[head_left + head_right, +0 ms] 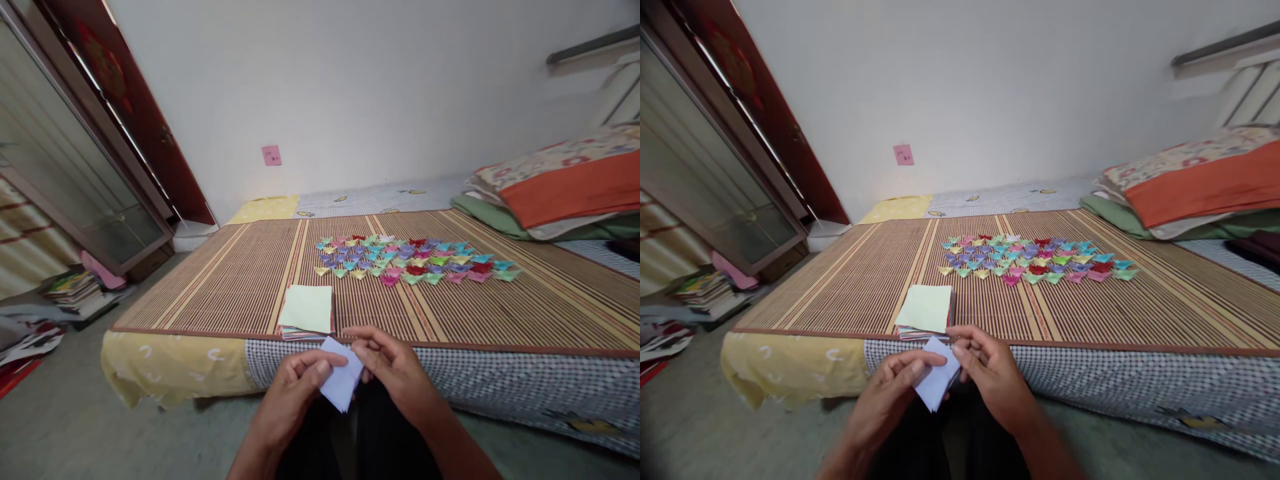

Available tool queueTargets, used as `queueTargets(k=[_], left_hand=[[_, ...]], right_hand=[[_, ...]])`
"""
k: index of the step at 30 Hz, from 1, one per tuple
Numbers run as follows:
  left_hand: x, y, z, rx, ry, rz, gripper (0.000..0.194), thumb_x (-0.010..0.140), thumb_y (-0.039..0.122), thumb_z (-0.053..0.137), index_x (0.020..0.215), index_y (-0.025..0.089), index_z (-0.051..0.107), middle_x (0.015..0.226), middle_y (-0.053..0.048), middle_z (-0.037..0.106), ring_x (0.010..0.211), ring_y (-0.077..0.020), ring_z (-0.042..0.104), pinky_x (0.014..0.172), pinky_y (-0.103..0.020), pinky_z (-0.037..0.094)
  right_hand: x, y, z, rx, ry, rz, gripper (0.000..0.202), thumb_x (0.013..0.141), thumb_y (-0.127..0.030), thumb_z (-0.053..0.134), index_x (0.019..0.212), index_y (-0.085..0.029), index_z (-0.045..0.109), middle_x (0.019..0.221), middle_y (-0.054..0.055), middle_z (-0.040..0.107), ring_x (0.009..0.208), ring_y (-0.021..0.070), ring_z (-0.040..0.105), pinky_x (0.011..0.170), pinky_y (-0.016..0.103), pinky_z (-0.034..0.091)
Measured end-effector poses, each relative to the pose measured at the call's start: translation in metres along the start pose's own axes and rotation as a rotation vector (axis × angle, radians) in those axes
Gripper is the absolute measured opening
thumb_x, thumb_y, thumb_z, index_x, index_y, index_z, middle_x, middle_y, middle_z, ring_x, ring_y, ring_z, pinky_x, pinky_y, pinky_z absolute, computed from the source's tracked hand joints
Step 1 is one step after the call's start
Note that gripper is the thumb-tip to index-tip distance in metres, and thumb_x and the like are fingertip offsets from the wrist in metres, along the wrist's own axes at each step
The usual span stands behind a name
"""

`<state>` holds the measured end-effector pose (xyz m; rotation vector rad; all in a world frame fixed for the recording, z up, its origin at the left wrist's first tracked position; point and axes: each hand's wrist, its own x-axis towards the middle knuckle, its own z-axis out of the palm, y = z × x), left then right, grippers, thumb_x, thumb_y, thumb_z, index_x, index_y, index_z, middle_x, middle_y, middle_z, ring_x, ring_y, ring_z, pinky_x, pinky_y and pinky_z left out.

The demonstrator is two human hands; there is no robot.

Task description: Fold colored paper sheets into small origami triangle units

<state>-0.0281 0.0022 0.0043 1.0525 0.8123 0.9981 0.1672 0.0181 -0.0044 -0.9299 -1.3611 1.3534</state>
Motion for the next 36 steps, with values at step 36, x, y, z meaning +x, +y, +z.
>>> queueTargets(k=[36], left_hand=[[0.002,-0.024,0.004,0.101,0.331,0.035,0.038,0.077,0.046,0.081,0.073,0.014,0.062,0.06,0.003,0.052,0.053,-0.009,0.041,0.051,-0.02,0.033]], right_hand=[[-0.007,0.011,0.015,-0.107,0.157,-0.031,0.024,0.088,-0.036,0.067,0.072,-0.019,0.06,0.082,0.004,0.065,0.072,0.018,0.06,0.064,0.029,0.045]])
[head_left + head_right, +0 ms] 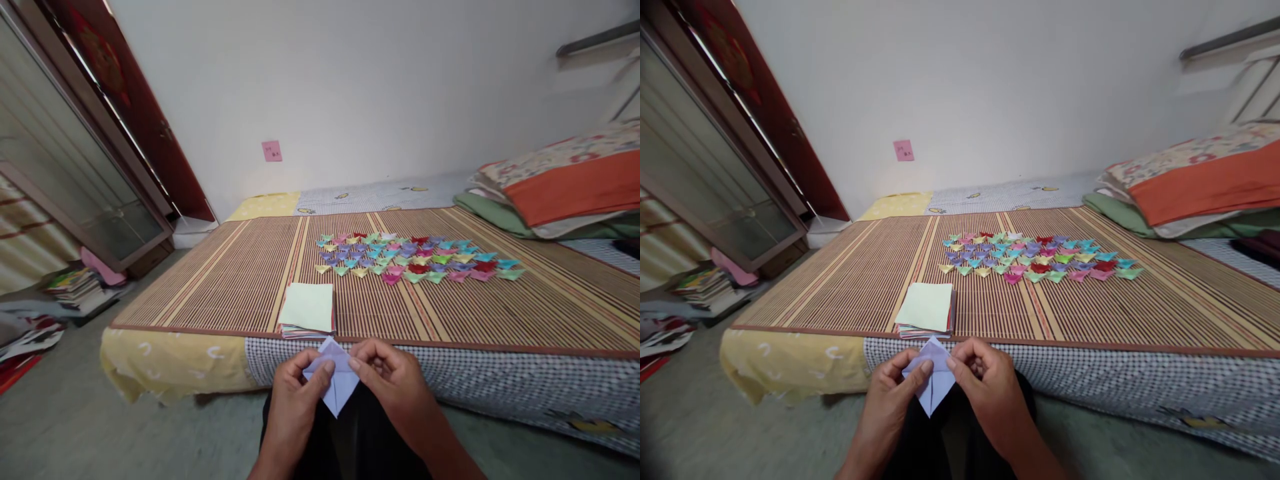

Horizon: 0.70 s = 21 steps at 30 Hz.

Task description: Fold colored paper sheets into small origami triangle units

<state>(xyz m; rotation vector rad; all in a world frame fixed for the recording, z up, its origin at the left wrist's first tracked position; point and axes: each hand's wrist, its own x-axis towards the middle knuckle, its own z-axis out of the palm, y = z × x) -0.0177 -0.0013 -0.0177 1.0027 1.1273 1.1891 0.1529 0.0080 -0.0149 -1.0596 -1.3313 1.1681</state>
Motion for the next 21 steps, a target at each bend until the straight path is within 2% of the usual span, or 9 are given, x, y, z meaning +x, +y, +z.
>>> queueTargets(k=[5,11,16,21], left_hand=[[-0.003,-0.001,-0.001,0.092,-0.043,0.032,0.038,0.084,0.048,0.075,0.074,0.014,0.061,0.063,0.003,0.048,0.056,-0.0102,0.039,0.052,-0.022,0.033],[-0.005,0.004,0.0,0.179,-0.069,0.043,0.04,0.085,0.05,0.072,0.072,0.015,0.059,0.063,0.002,0.045,0.057,-0.0109,0.037,0.052,-0.022,0.031],[-0.005,0.004,0.004,0.179,-0.097,0.047,0.042,0.084,0.05,0.073,0.067,0.016,0.055,0.061,0.003,0.044,0.056,-0.0102,0.037,0.051,-0.021,0.031],[-0.007,0.006,0.009,0.081,-0.018,0.025,0.036,0.074,0.043,0.083,0.08,0.017,0.059,0.07,0.001,0.061,0.057,-0.0114,0.048,0.053,-0.022,0.041]], right_hand=[[0.0,-0.006,-0.001,-0.07,-0.023,-0.09,0.02,0.088,-0.029,0.066,0.071,-0.019,0.061,0.087,0.004,0.063,0.083,0.02,0.061,0.07,0.03,0.045],[0.0,0.001,0.002,0.107,-0.077,0.055,0.025,0.087,-0.037,0.07,0.074,-0.018,0.061,0.086,0.003,0.062,0.071,0.0158,0.055,0.062,0.028,0.041],[-0.001,0.005,0.006,0.188,-0.087,0.056,0.024,0.087,-0.038,0.071,0.076,-0.019,0.06,0.078,0.0,0.057,0.07,0.0144,0.051,0.061,0.026,0.038],[-0.005,0.005,0.009,0.068,-0.039,0.071,0.028,0.089,-0.039,0.066,0.073,-0.02,0.055,0.065,-0.004,0.048,0.059,0.0124,0.042,0.054,0.026,0.033]])
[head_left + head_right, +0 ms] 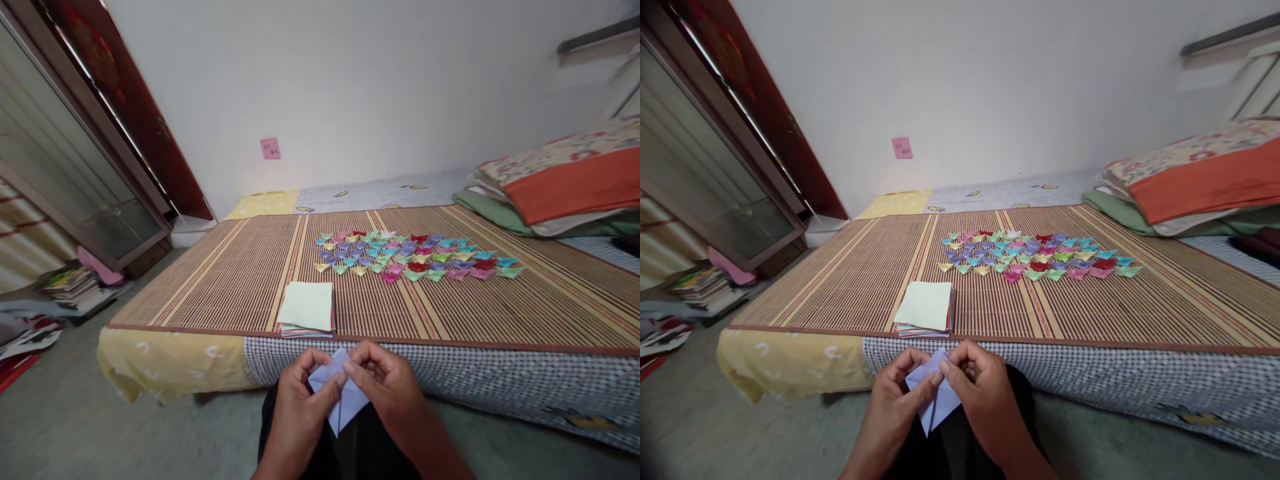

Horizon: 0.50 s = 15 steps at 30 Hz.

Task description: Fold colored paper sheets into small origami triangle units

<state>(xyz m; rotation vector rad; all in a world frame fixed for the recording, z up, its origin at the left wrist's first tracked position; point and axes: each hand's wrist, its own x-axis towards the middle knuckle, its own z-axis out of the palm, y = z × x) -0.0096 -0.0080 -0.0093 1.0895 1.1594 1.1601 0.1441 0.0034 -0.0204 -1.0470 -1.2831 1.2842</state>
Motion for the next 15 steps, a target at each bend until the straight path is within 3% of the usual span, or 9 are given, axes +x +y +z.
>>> queueTargets(k=[8,15], left_hand=[[-0.003,0.007,0.005,-0.05,0.048,0.022,0.035,0.071,0.04,0.086,0.08,0.018,0.061,0.067,0.002,0.064,0.052,-0.0101,0.049,0.049,-0.02,0.041],[-0.007,0.005,0.006,-0.02,0.099,0.04,0.033,0.068,0.036,0.088,0.078,0.017,0.062,0.064,0.002,0.064,0.051,-0.0083,0.044,0.048,-0.018,0.037]], right_hand=[[-0.007,-0.01,0.006,-0.242,0.081,-0.135,0.027,0.092,-0.035,0.058,0.071,-0.021,0.052,0.068,-0.001,0.055,0.062,0.0156,0.052,0.059,0.028,0.04],[-0.007,-0.011,0.009,-0.287,0.144,-0.22,0.025,0.092,-0.031,0.059,0.07,-0.022,0.051,0.07,0.0,0.059,0.065,0.0163,0.057,0.062,0.027,0.044]])
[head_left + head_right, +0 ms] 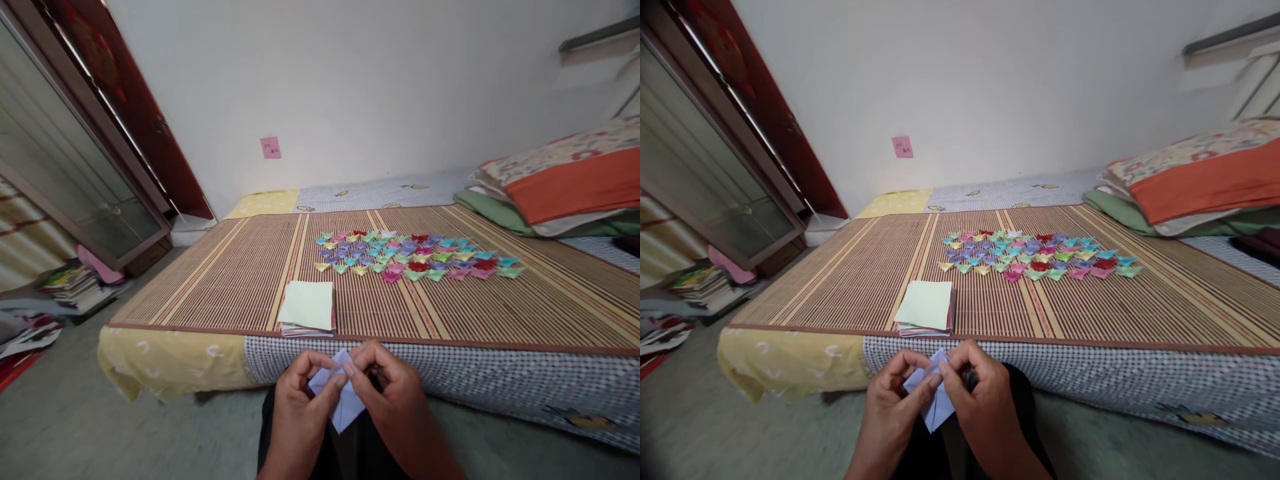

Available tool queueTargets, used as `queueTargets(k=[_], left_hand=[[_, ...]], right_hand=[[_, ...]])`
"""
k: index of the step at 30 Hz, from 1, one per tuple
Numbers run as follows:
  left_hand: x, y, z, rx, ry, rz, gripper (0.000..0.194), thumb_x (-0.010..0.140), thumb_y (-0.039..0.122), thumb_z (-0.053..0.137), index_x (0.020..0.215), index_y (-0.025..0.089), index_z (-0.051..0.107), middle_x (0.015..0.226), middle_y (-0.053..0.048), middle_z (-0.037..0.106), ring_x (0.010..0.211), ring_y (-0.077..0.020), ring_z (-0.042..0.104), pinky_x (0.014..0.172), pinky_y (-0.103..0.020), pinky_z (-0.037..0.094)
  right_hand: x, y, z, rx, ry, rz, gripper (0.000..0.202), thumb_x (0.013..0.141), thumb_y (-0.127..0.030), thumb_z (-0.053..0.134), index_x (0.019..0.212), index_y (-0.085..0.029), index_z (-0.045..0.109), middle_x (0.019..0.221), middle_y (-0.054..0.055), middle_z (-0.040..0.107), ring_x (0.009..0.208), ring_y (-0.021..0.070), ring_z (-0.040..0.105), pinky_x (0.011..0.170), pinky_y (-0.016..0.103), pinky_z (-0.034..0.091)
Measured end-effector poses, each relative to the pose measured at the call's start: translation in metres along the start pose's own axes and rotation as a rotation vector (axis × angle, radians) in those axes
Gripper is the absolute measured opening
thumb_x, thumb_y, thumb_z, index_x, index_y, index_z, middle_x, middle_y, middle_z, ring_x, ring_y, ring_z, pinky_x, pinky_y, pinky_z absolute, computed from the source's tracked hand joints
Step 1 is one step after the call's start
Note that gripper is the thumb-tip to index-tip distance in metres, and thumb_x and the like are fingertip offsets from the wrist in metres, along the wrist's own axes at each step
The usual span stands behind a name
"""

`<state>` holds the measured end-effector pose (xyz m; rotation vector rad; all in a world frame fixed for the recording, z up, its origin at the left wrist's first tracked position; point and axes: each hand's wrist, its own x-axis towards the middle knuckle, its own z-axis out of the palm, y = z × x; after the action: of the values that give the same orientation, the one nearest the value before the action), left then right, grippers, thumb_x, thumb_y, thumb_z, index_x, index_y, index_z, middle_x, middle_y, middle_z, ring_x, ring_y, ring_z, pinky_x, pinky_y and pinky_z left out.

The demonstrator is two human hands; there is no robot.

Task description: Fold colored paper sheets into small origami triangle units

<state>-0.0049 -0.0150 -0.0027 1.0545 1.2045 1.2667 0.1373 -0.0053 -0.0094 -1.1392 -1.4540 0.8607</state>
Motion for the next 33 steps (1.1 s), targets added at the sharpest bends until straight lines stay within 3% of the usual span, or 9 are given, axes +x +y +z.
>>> queueTargets(k=[10,14,21,25,27,30,33], left_hand=[[-0.002,-0.004,-0.001,-0.11,-0.032,-0.027,0.041,0.074,0.044,0.085,0.096,0.017,0.064,0.068,0.0,0.07,0.055,-0.012,0.055,0.053,-0.021,0.045],[-0.001,-0.001,-0.003,-0.065,-0.082,-0.034,0.034,0.074,0.042,0.085,0.085,0.015,0.068,0.069,-0.002,0.071,0.054,-0.0112,0.054,0.052,-0.02,0.043],[0.002,0.007,-0.006,-0.024,-0.145,-0.031,0.033,0.071,0.042,0.086,0.07,0.015,0.068,0.057,0.002,0.059,0.05,-0.0091,0.044,0.049,-0.019,0.036],[0.001,0.006,-0.01,0.028,-0.155,0.012,0.032,0.078,0.044,0.081,0.071,0.015,0.07,0.059,0.002,0.056,0.054,-0.0101,0.043,0.051,-0.02,0.036],[0.0,0.005,-0.011,0.079,-0.166,0.036,0.032,0.08,0.044,0.079,0.071,0.015,0.07,0.059,0.001,0.055,0.055,-0.0107,0.043,0.052,-0.021,0.036],[-0.001,0.004,-0.01,0.138,-0.18,0.051,0.032,0.082,0.044,0.076,0.069,0.015,0.069,0.059,0.001,0.053,0.056,-0.0113,0.043,0.053,-0.021,0.036],[-0.001,0.003,-0.008,0.108,-0.183,0.012,0.031,0.077,0.042,0.081,0.068,0.016,0.066,0.06,0.001,0.053,0.056,-0.0117,0.044,0.054,-0.022,0.037]], right_hand=[[-0.003,-0.002,0.0,-0.031,0.028,-0.04,0.025,0.092,-0.03,0.06,0.069,-0.022,0.053,0.068,0.0,0.06,0.064,0.016,0.058,0.062,0.027,0.046],[-0.003,-0.003,-0.001,-0.047,0.035,-0.038,0.024,0.091,-0.029,0.06,0.069,-0.022,0.053,0.066,0.0,0.061,0.062,0.0162,0.058,0.061,0.028,0.046],[-0.005,-0.004,0.001,0.012,0.031,-0.032,0.025,0.09,-0.029,0.062,0.069,-0.023,0.052,0.068,0.0,0.062,0.063,0.0165,0.06,0.061,0.028,0.048],[-0.005,-0.004,-0.001,0.129,-0.007,0.068,0.011,0.09,-0.032,0.063,0.089,-0.021,0.061,0.075,0.001,0.068,0.069,0.0186,0.066,0.063,0.028,0.051],[-0.004,-0.006,-0.003,0.16,-0.072,0.113,0.016,0.091,-0.036,0.063,0.095,-0.02,0.064,0.075,0.001,0.068,0.07,0.0187,0.066,0.062,0.027,0.05],[-0.004,-0.009,-0.005,0.1,-0.137,0.096,0.024,0.093,-0.039,0.06,0.079,-0.02,0.064,0.068,0.0,0.062,0.065,0.0164,0.059,0.058,0.025,0.046],[-0.003,-0.011,-0.006,0.04,-0.085,0.06,0.029,0.095,-0.039,0.056,0.073,-0.02,0.059,0.065,-0.001,0.057,0.061,0.0151,0.055,0.055,0.024,0.042]])
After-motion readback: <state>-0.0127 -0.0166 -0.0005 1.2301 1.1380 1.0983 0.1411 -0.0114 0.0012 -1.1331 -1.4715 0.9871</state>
